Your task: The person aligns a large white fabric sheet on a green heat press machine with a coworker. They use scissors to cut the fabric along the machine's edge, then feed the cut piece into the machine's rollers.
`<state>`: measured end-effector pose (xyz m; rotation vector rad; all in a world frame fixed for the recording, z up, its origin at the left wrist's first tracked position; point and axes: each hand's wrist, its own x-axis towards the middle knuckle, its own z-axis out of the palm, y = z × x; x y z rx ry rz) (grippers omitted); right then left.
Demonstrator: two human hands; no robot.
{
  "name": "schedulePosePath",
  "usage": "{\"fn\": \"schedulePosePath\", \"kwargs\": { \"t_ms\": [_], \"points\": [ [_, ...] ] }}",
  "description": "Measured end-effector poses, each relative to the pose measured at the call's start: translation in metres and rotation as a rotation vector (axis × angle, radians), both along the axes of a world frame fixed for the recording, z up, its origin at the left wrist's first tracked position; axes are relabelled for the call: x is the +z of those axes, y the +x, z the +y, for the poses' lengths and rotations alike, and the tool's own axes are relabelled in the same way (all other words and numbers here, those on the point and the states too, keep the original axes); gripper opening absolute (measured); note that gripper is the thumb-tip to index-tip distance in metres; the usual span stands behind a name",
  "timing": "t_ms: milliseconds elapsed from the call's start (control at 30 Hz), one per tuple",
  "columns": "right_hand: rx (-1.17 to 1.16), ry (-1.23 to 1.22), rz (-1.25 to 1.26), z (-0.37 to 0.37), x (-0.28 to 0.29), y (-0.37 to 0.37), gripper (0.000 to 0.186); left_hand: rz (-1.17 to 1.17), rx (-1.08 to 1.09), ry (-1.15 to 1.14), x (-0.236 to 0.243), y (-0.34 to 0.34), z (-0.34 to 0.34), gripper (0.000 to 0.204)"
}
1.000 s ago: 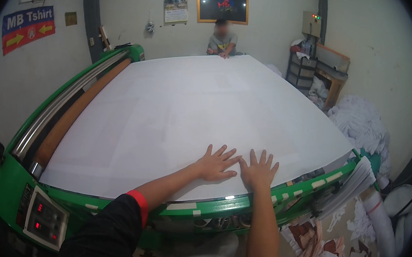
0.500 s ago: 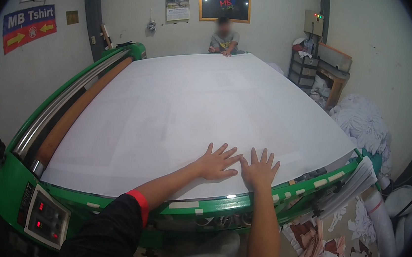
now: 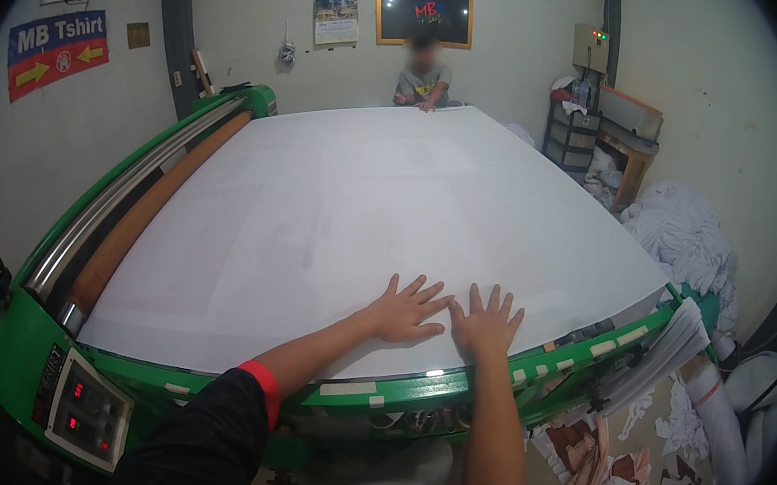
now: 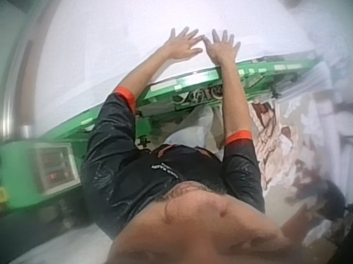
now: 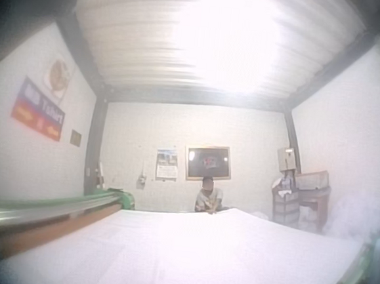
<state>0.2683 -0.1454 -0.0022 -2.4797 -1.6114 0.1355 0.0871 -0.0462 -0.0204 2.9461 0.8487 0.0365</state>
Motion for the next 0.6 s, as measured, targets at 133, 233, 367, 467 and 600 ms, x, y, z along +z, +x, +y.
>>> {"fn": "schedulePosePath", "kwargs": {
  "t_ms": [133,233,367,467,600],
  "points": [
    [0.0,0.016,-0.002,0.0,-0.003,0.001,0.077,0.016,-0.006,-0.007,0.0,0.001,0.002,0.088],
    [0.002,0.023,-0.011,-0.001,-0.003,0.004,0.077,0.084,-0.046,-0.107,0.01,0.005,0.012,0.089],
    [0.015,0.018,-0.01,0.002,-0.004,0.0,0.076,0.006,0.026,-0.207,0.016,0.012,0.058,0.084],
    [0.021,-0.007,0.005,0.006,-0.003,-0.007,0.077,-0.101,0.228,-0.135,-0.006,0.015,0.094,0.075],
    [0.002,0.03,0.003,0.002,-0.005,-0.003,0.077,-0.079,0.255,-0.004,-0.001,0.031,0.064,0.074]
  ]
}}
